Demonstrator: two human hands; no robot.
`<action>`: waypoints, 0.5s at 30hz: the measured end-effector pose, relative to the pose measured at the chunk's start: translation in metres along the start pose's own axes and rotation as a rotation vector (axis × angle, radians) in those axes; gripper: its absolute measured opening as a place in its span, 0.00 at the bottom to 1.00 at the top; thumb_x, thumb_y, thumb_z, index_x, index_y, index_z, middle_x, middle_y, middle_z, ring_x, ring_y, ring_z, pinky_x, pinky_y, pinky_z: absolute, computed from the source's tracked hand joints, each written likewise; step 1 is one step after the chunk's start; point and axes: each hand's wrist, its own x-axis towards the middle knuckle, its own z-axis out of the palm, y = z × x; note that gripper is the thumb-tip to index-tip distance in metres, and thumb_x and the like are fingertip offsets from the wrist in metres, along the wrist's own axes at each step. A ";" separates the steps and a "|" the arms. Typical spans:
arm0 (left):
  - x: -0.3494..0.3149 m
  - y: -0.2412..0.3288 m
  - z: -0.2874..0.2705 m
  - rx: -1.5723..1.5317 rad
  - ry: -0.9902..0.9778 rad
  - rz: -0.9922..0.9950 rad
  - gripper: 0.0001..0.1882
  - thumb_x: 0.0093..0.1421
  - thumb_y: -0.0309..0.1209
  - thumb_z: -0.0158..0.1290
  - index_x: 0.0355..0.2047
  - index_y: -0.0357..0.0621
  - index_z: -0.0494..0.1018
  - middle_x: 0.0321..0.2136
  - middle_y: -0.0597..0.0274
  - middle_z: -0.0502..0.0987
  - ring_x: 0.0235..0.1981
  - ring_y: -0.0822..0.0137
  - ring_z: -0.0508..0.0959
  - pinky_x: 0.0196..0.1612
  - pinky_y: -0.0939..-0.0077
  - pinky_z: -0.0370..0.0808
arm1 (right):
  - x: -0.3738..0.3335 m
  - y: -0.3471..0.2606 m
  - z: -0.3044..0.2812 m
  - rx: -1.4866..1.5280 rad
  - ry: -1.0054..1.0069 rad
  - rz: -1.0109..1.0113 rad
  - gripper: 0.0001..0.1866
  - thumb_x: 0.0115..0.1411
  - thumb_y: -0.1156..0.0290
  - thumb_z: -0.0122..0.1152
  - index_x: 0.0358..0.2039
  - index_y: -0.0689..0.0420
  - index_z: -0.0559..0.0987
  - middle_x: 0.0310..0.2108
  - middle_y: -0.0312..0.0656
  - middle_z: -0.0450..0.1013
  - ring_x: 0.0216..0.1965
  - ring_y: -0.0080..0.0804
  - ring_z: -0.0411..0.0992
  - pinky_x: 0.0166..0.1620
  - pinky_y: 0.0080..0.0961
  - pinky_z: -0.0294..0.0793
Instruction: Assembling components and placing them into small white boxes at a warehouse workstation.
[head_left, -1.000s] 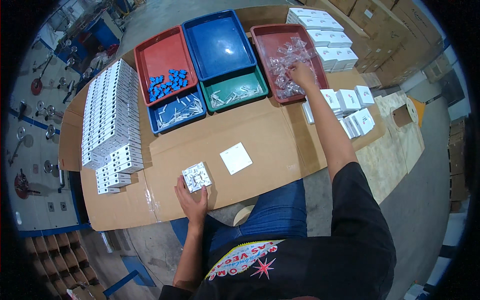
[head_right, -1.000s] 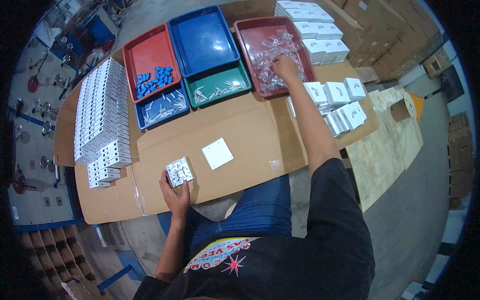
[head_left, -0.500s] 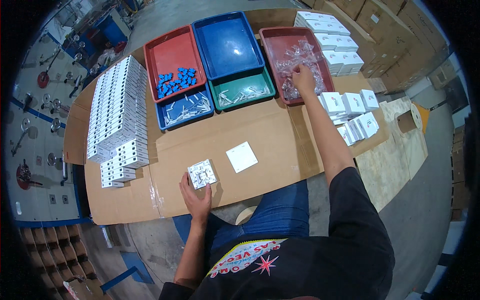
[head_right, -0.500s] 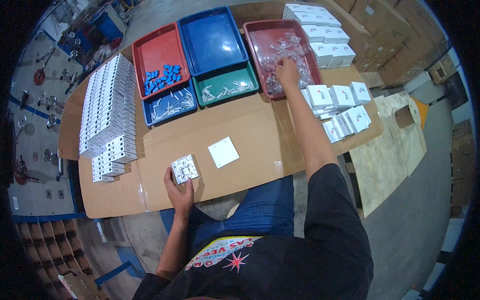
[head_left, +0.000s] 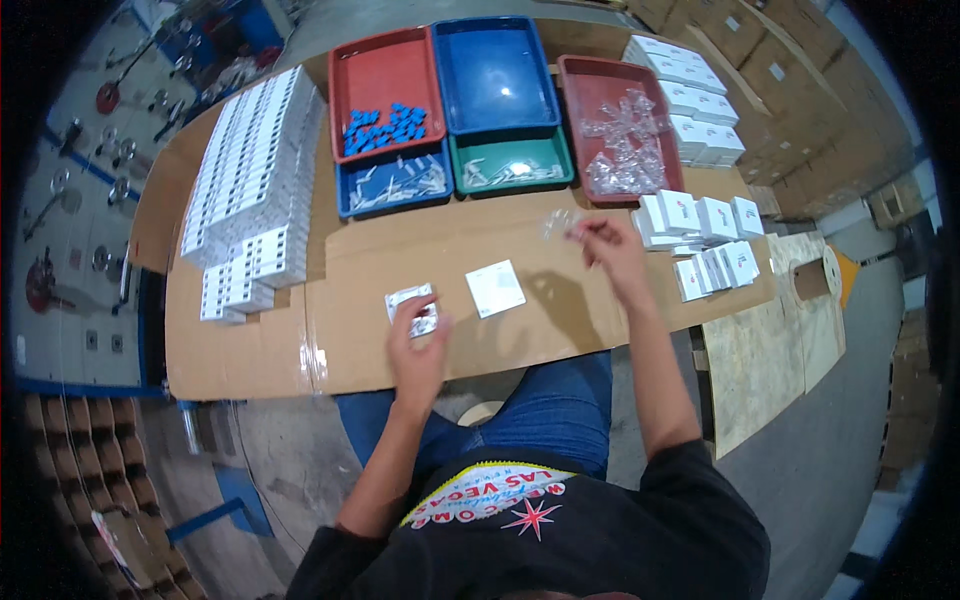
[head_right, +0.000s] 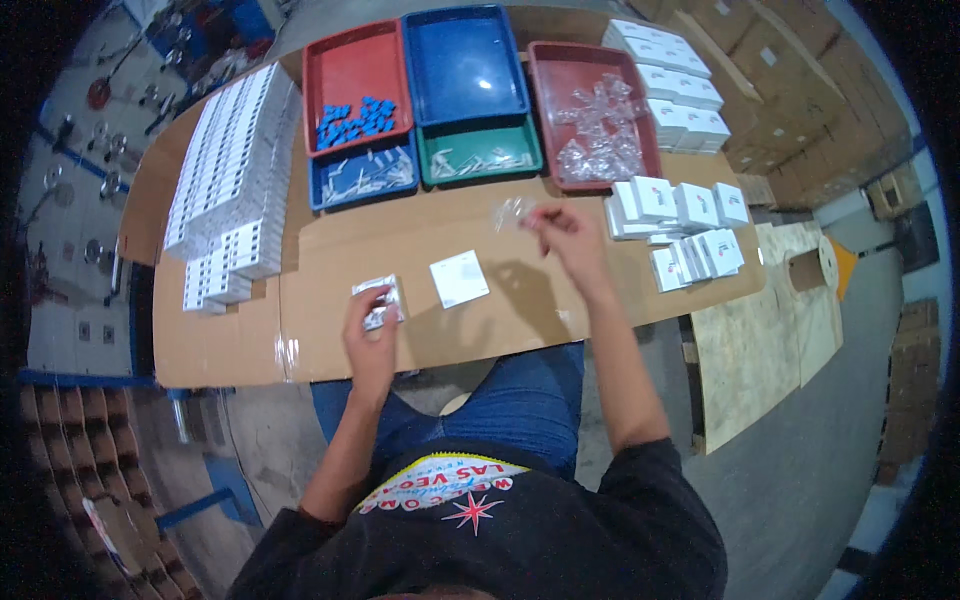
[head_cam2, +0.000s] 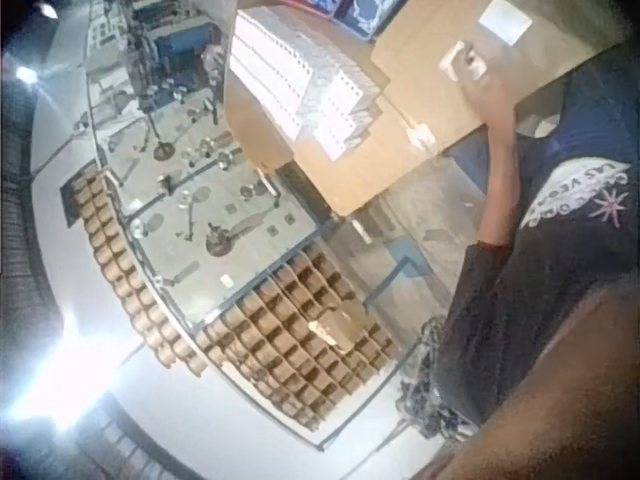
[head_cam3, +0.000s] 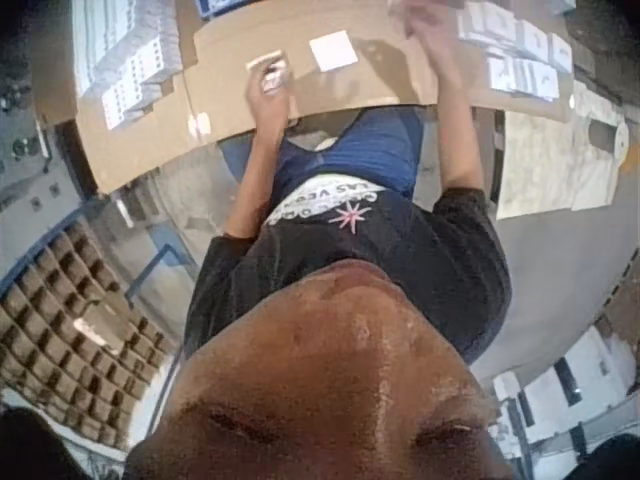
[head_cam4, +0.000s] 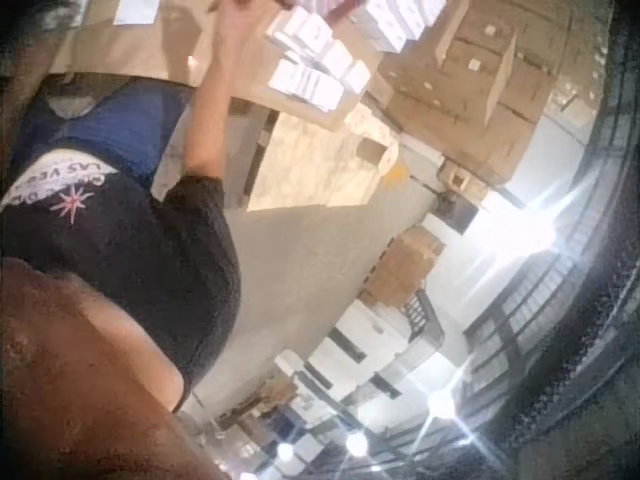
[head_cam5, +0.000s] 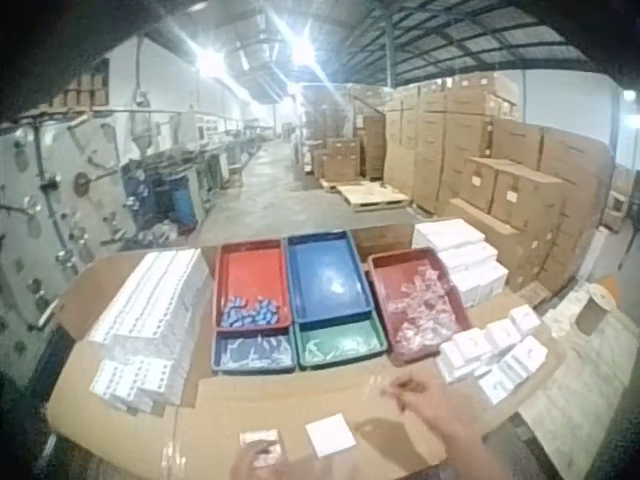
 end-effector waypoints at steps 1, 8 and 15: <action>0.001 0.011 0.010 -0.070 -0.103 -0.072 0.17 0.61 0.27 0.63 0.50 0.37 0.77 0.42 0.56 0.80 0.44 0.62 0.79 0.52 0.68 0.75 | -0.022 0.007 0.017 0.081 -0.067 0.053 0.08 0.64 0.73 0.67 0.42 0.62 0.82 0.33 0.41 0.82 0.22 0.19 0.73 0.25 0.18 0.71; -0.016 0.020 0.040 -0.478 -0.223 -0.420 0.11 0.70 0.31 0.58 0.46 0.36 0.80 0.32 0.64 0.82 0.32 0.77 0.79 0.36 0.83 0.75 | -0.101 0.015 0.084 0.228 -0.172 0.257 0.06 0.66 0.77 0.64 0.41 0.63 0.80 0.33 0.41 0.81 0.20 0.21 0.73 0.22 0.17 0.71; -0.022 0.025 0.023 -0.443 -0.201 -0.428 0.11 0.71 0.31 0.56 0.46 0.34 0.80 0.30 0.66 0.81 0.32 0.78 0.78 0.36 0.83 0.73 | -0.107 0.007 0.094 0.268 -0.141 0.258 0.04 0.65 0.76 0.65 0.38 0.60 0.79 0.29 0.37 0.78 0.19 0.19 0.72 0.21 0.14 0.64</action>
